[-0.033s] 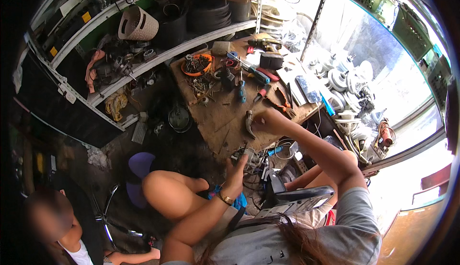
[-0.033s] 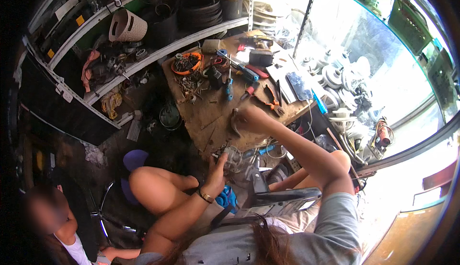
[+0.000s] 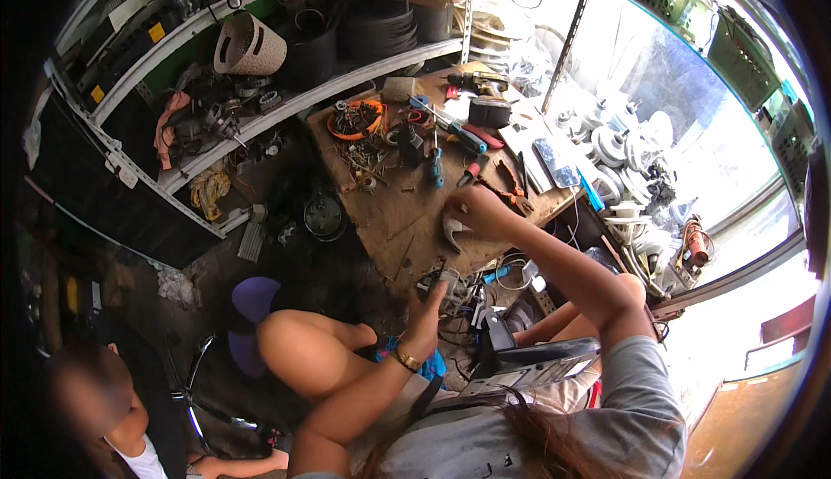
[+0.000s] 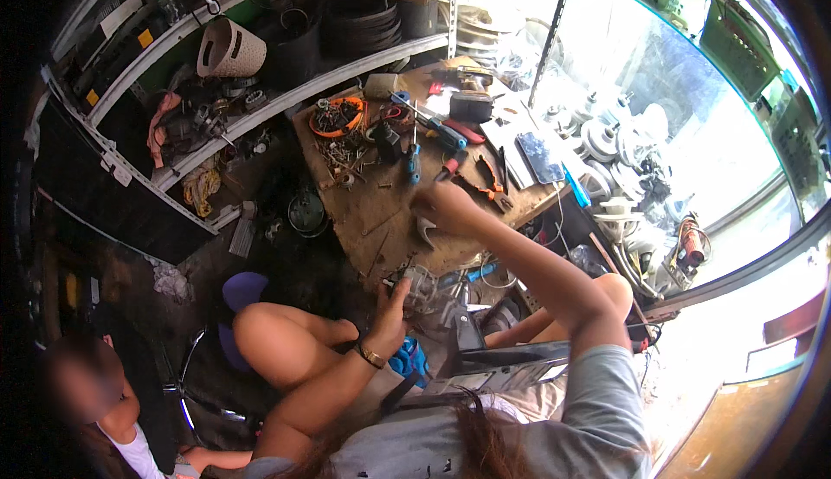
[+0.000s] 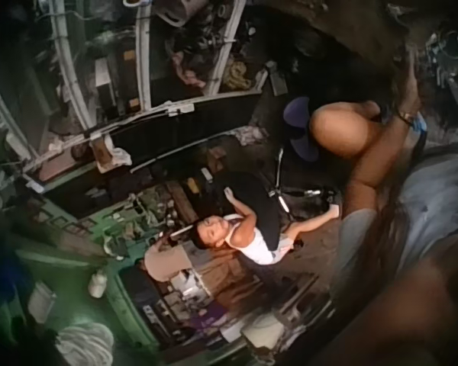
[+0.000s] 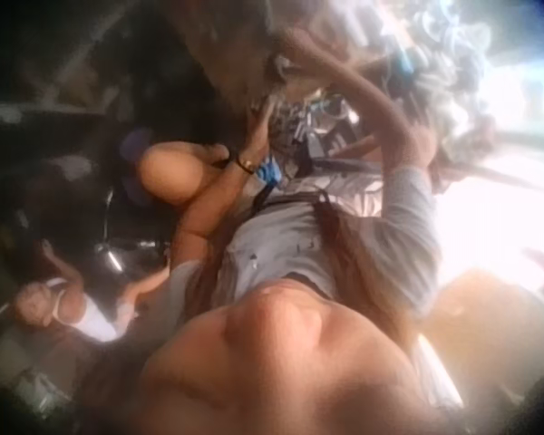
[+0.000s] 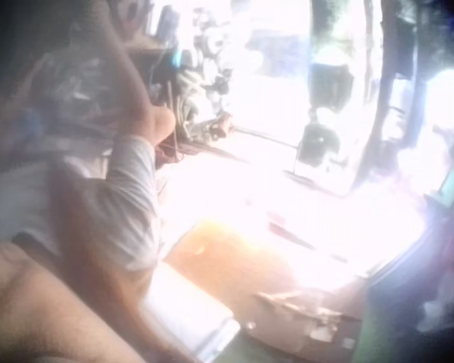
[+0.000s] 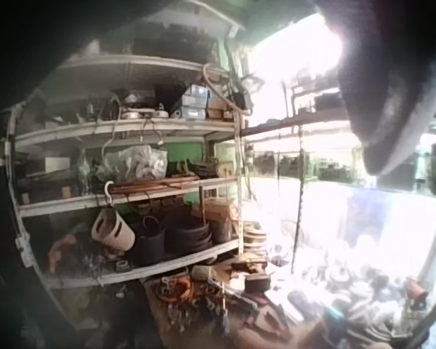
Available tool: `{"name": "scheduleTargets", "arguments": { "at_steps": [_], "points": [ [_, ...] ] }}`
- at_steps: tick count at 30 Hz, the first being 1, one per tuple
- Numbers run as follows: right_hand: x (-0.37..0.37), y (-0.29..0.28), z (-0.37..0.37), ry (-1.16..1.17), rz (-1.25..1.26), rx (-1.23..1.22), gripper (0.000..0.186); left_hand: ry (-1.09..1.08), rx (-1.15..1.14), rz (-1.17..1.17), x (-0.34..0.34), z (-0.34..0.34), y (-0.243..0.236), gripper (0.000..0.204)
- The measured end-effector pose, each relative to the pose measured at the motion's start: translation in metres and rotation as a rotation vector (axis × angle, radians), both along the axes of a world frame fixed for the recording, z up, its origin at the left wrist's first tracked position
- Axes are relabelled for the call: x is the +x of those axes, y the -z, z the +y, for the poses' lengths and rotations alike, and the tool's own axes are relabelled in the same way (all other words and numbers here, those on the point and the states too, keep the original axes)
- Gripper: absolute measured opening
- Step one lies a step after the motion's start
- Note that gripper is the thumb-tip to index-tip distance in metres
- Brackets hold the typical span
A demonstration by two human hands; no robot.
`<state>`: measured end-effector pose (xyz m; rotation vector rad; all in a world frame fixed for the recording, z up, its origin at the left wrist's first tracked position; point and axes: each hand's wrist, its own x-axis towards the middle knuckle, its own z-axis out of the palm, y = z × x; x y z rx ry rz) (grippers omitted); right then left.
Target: The person sits in a cluttered workshop and assembles a small mechanical component, likely a carburetor, using a hammer and other hand tools. They repeatedly tap and adjust internal parts while holding the assembly in their hands.
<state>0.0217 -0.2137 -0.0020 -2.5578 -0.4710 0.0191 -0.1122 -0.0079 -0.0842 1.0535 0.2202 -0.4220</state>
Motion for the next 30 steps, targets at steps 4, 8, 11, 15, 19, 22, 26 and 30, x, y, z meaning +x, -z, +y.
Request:
{"name": "scheduleTargets", "arguments": {
  "at_steps": [4,8,11,15,19,22,26,30],
  "points": [
    [0.088,0.078,0.03,0.197,-0.153,-0.18,0.012,0.017,0.017,-0.059,-0.006,-0.007,-0.005,0.073],
    [0.112,0.086,0.049,0.237,-0.212,-0.383,0.01,-0.046,0.0,-0.018,-0.003,-0.015,-0.016,0.077],
    [0.112,0.086,0.066,0.223,-0.27,-0.429,0.01,-0.045,-0.005,0.021,-0.001,-0.007,0.003,0.08],
    [0.112,0.088,0.055,0.227,-0.246,-0.474,0.012,-0.023,0.045,0.025,-0.002,-0.012,-0.003,0.083],
    [0.084,0.068,0.044,0.298,-0.025,-0.157,0.016,0.012,0.046,0.038,0.001,-0.006,-0.015,0.087],
    [0.024,0.039,0.008,0.206,0.121,0.282,0.025,0.022,0.001,0.044,0.003,-0.005,-0.006,0.097],
    [-0.065,0.016,-0.037,0.255,0.414,0.476,0.034,0.024,0.118,0.079,0.002,-0.004,0.017,0.106],
    [-0.104,0.033,-0.035,0.208,0.409,0.598,0.028,0.074,0.036,-0.001,0.003,-0.008,-0.001,0.109]
  ]
}}
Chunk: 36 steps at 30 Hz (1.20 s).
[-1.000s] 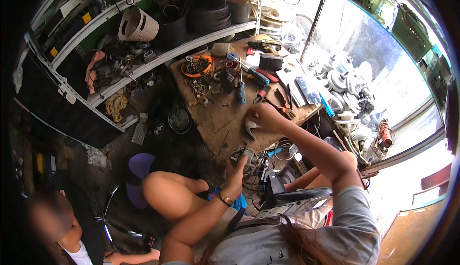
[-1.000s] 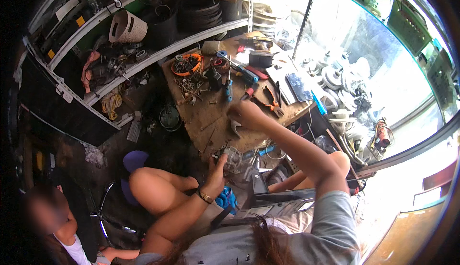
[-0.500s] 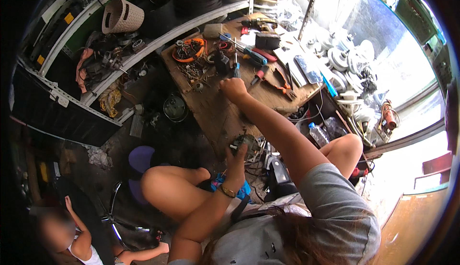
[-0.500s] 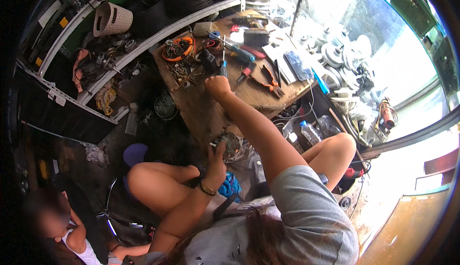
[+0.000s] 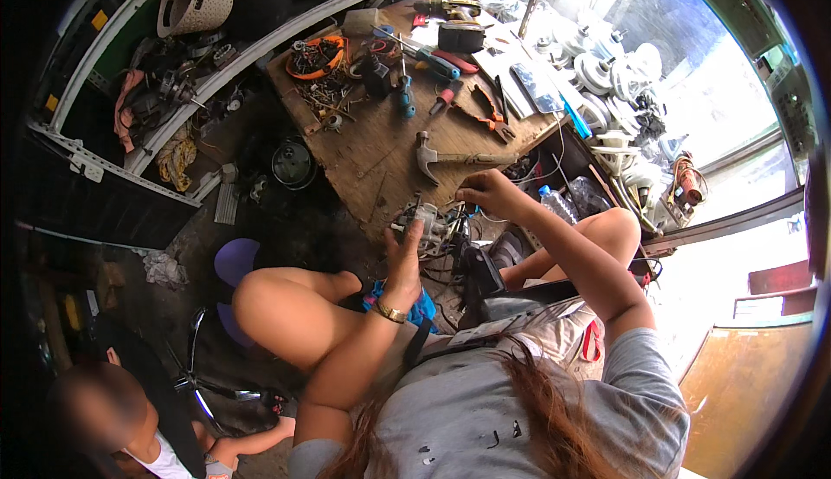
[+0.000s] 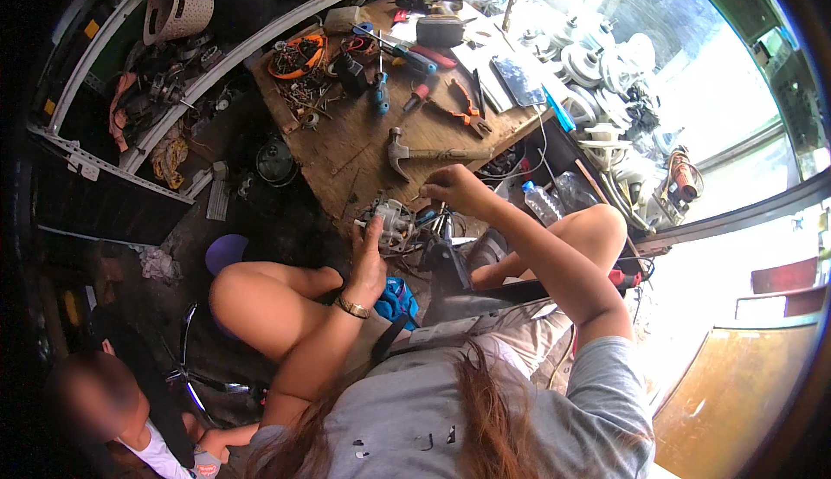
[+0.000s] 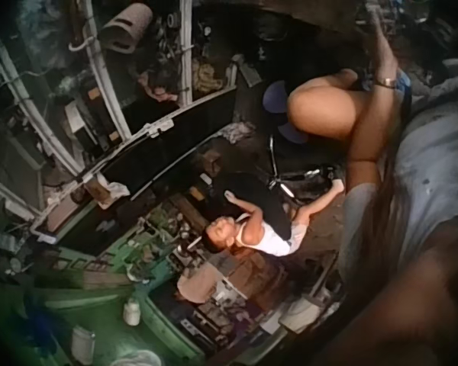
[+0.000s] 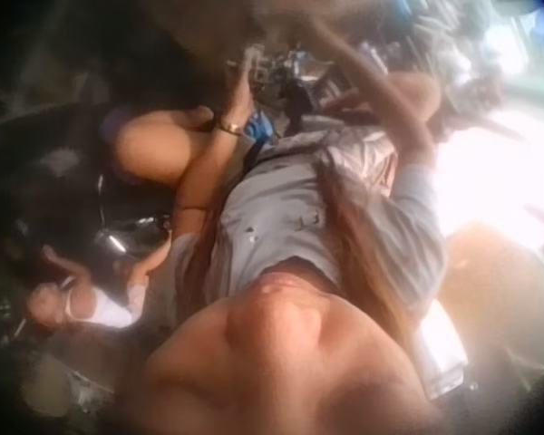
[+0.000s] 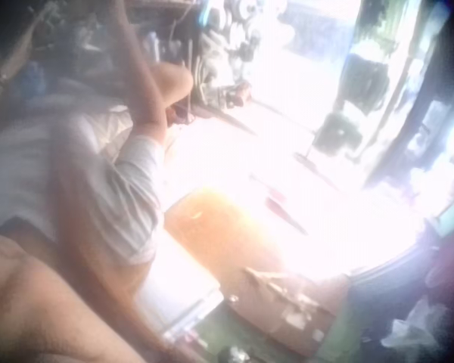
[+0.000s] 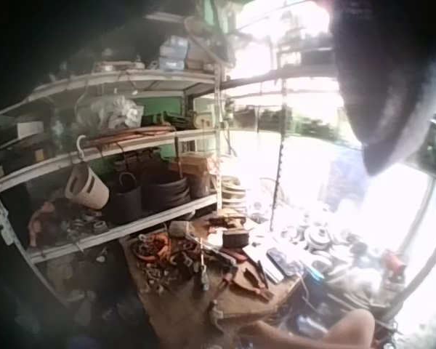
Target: The person sits in a cluttered workshop and assembles a small mechanical component, likely a carburetor, using a hammer and other hand tools. They repeatedly tap and adjust internal parts while holding the assembly in their hands.
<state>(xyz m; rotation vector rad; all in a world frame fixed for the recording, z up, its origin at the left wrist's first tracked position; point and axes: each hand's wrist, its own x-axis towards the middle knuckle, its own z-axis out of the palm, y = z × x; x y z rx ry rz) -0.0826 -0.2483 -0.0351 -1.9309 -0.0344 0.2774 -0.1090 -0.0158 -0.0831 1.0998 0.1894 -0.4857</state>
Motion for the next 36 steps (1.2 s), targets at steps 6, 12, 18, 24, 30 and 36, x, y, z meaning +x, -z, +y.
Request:
{"name": "scheduleTargets", "arguments": {
  "at_steps": [6,12,18,24,30,36],
  "points": [
    [0.0,0.017,0.003,-0.06,-0.021,-0.099,0.028,-0.002,0.015,0.045,0.005,0.001,0.018,0.107],
    [-0.001,-0.003,0.016,-0.057,-0.07,-0.363,0.025,-0.008,-0.034,0.015,0.006,0.002,0.012,0.107],
    [-0.005,-0.013,0.024,-0.061,-0.113,-0.568,0.027,-0.033,0.016,-0.009,0.006,0.0,0.018,0.102],
    [-0.007,-0.006,0.023,-0.029,-0.08,-0.553,0.031,-0.031,0.012,0.019,0.004,0.001,0.014,0.1],
    [0.003,-0.012,0.032,-0.076,0.047,-0.567,0.031,-0.036,-0.006,0.0,0.003,0.0,0.009,0.097],
    [-0.006,-0.008,0.034,-0.028,-0.048,-0.68,0.034,-0.039,-0.017,-0.014,0.002,-0.004,0.008,0.096]
  ]
}}
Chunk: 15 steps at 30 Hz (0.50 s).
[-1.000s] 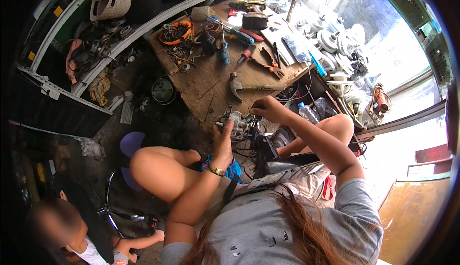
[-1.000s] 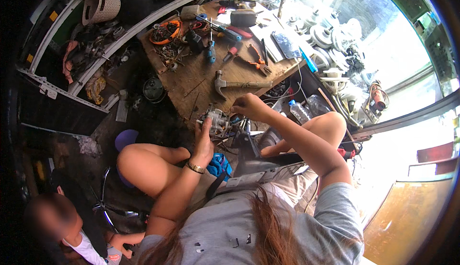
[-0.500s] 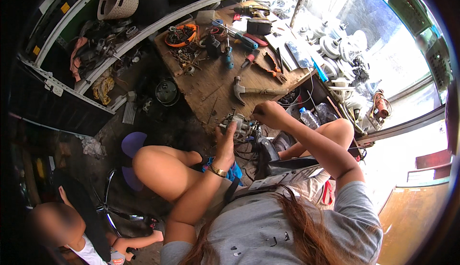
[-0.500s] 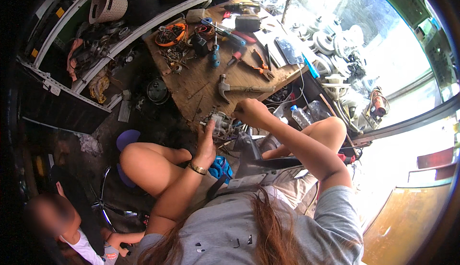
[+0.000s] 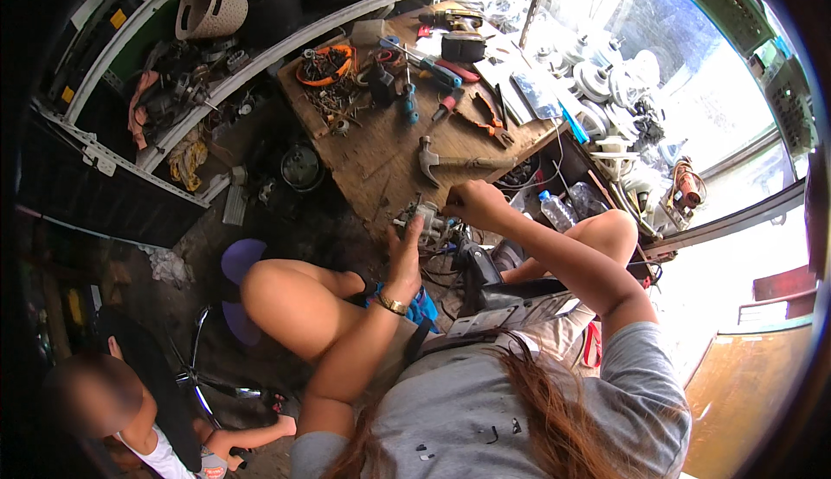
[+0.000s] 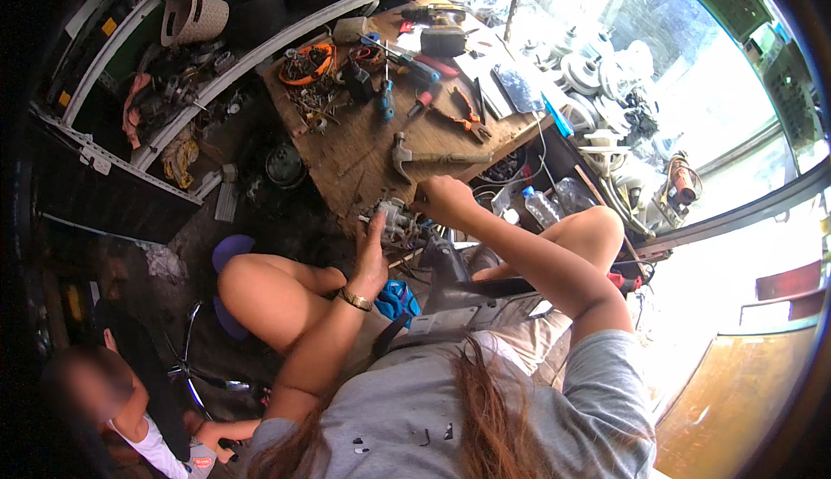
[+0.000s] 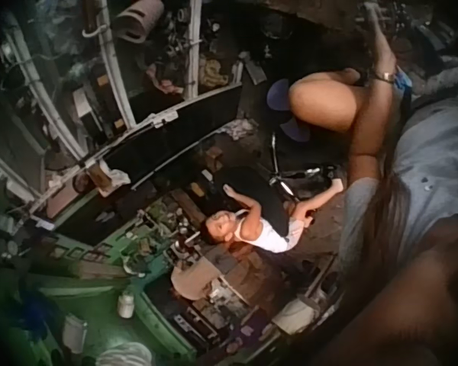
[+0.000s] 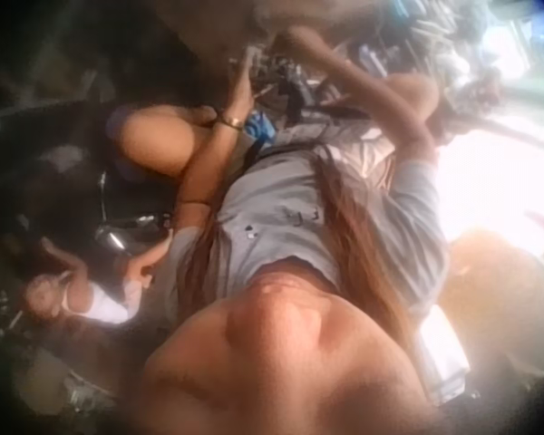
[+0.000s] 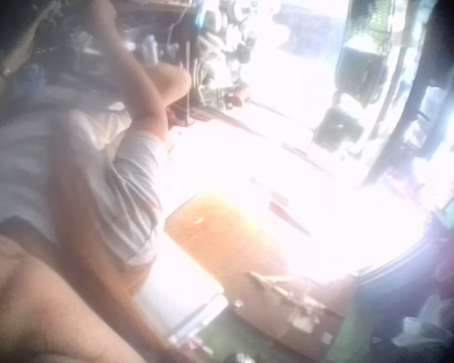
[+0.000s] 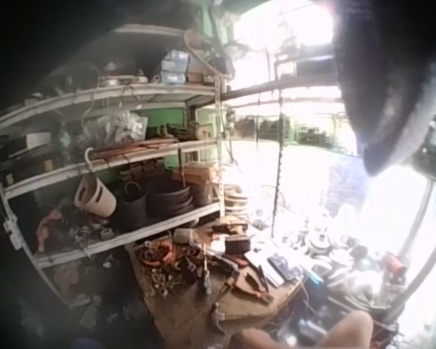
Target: The person sits in a cluttered workshop and assembles a small mechanical component, likely a carburetor, using a hammer and other hand tools. They repeatedly tap and adjust internal parts while holding the assembly in their hands.
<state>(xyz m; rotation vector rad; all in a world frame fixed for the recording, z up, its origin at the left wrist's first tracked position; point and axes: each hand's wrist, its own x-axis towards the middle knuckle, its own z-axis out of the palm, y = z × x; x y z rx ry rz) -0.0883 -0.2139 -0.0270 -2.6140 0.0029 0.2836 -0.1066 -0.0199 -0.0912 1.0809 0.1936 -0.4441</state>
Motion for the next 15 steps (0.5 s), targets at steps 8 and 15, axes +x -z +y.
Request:
{"name": "scheduleTargets", "arguments": {
  "at_steps": [8,15],
  "points": [
    [-0.05,-0.105,0.004,-0.225,0.075,1.392,0.059,-0.007,-0.029,-0.033,0.001,0.005,-0.004,0.096],
    [-0.177,-0.154,0.023,-1.016,0.778,1.911,0.093,0.004,-0.071,-0.014,0.004,0.005,0.006,0.08]
  ]
}}
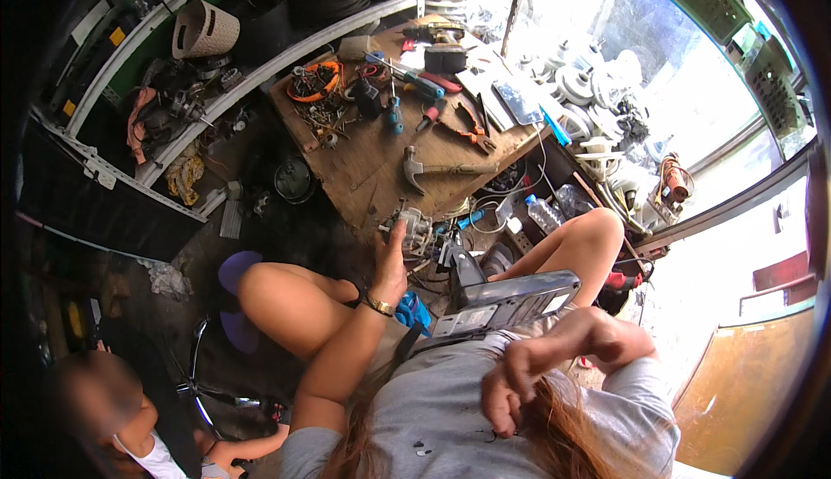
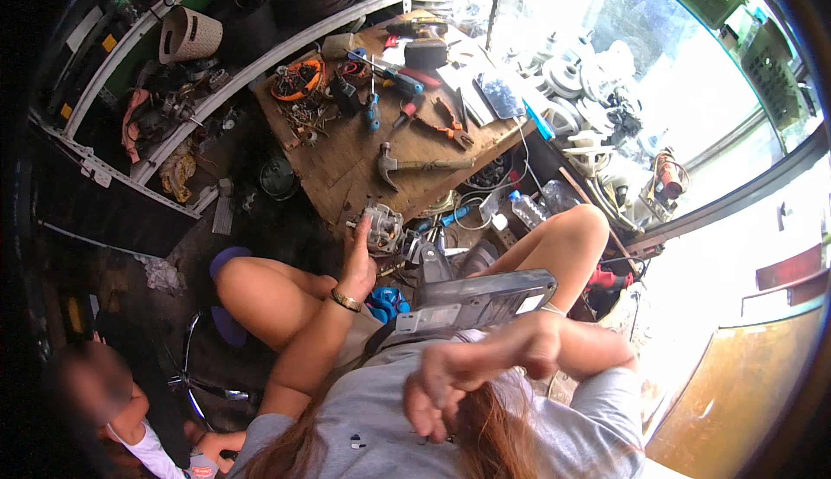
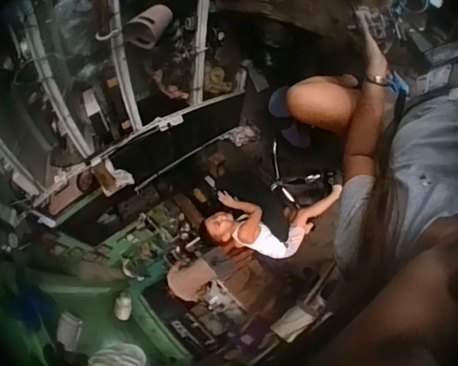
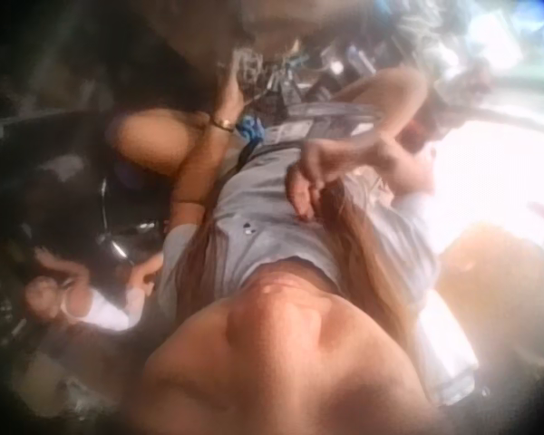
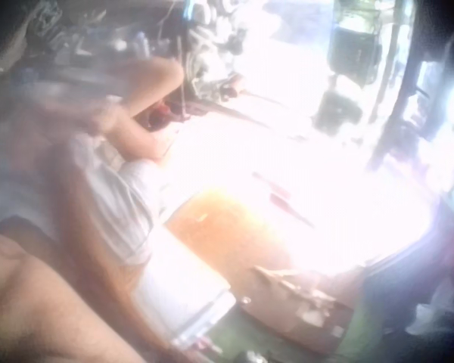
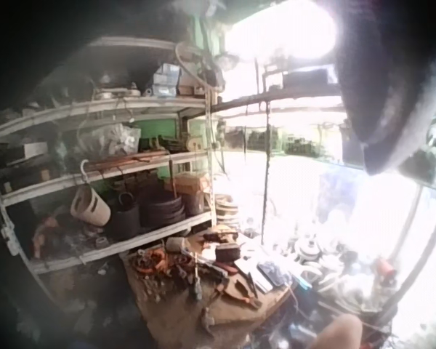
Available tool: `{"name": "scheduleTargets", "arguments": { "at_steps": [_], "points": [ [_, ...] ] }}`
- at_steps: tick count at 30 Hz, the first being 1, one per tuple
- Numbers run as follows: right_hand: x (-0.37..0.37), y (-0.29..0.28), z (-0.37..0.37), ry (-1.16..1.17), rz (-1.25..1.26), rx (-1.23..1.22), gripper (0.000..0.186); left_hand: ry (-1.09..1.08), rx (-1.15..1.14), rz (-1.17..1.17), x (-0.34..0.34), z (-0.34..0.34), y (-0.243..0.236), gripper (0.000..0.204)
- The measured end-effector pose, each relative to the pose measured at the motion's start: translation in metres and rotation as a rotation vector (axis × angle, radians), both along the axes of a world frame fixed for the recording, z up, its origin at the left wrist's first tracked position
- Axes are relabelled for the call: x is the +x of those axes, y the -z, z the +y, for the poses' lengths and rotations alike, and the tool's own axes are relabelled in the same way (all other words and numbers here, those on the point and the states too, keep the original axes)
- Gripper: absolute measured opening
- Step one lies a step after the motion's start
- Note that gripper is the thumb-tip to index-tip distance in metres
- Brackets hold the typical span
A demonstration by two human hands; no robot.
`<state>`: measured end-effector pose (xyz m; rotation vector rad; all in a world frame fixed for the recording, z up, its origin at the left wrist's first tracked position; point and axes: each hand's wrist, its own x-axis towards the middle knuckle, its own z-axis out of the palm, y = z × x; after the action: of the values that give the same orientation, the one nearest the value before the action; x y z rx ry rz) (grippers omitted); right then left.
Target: The person sits in a cluttered workshop and assembles a small mechanical component, likely a carburetor, using a hammer and other hand tools. They repeatedly tap and adjust internal parts while holding the assembly in their hands.
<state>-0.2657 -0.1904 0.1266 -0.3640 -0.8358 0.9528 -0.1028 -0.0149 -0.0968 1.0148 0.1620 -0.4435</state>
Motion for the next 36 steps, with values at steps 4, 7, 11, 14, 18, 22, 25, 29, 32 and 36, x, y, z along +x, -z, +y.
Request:
{"name": "scheduleTargets", "arguments": {
  "at_steps": [4,7,11,14,18,22,25,29,32,36],
  "points": [
    [-0.03,-0.002,-0.025,0.179,-0.248,0.064,0.089,-0.029,0.022,0.031,0.002,-0.005,0.004,0.079],
    [-0.063,-0.023,-0.045,0.351,-0.45,0.033,0.087,0.007,0.004,0.028,0.012,0.005,0.033,0.092],
    [-0.122,-0.066,-0.081,0.576,-0.365,-0.172,0.067,0.032,-0.009,0.03,0.018,0.01,0.038,0.101],
    [-0.139,-0.095,-0.104,0.787,-0.383,-0.347,0.064,0.098,-0.055,0.063,0.01,-0.013,0.026,0.103],
    [-0.087,-0.088,-0.089,0.709,-0.341,-0.436,0.061,0.034,-0.014,0.101,0.019,-0.016,0.039,0.107],
    [-0.008,-0.038,-0.012,0.098,-0.085,-0.364,0.058,-0.04,-0.004,-0.027,0.021,0.0,0.038,0.095],
    [0.019,-0.013,0.094,-0.313,0.089,-0.261,0.056,-0.009,0.026,0.098,-0.014,-0.018,-0.016,0.091],
    [0.011,-0.083,0.232,-0.891,0.16,-0.075,0.05,-0.152,0.004,-0.044,0.003,-0.001,0.021,0.084],
    [0.021,-0.082,0.293,-0.939,0.036,-0.158,0.039,-0.134,0.013,-0.062,-0.003,0.0,0.019,0.083],
    [0.008,-0.084,0.402,-1.014,-0.235,-0.292,0.035,-0.156,0.063,-0.133,-0.004,0.01,0.008,0.082]
  ]
}}
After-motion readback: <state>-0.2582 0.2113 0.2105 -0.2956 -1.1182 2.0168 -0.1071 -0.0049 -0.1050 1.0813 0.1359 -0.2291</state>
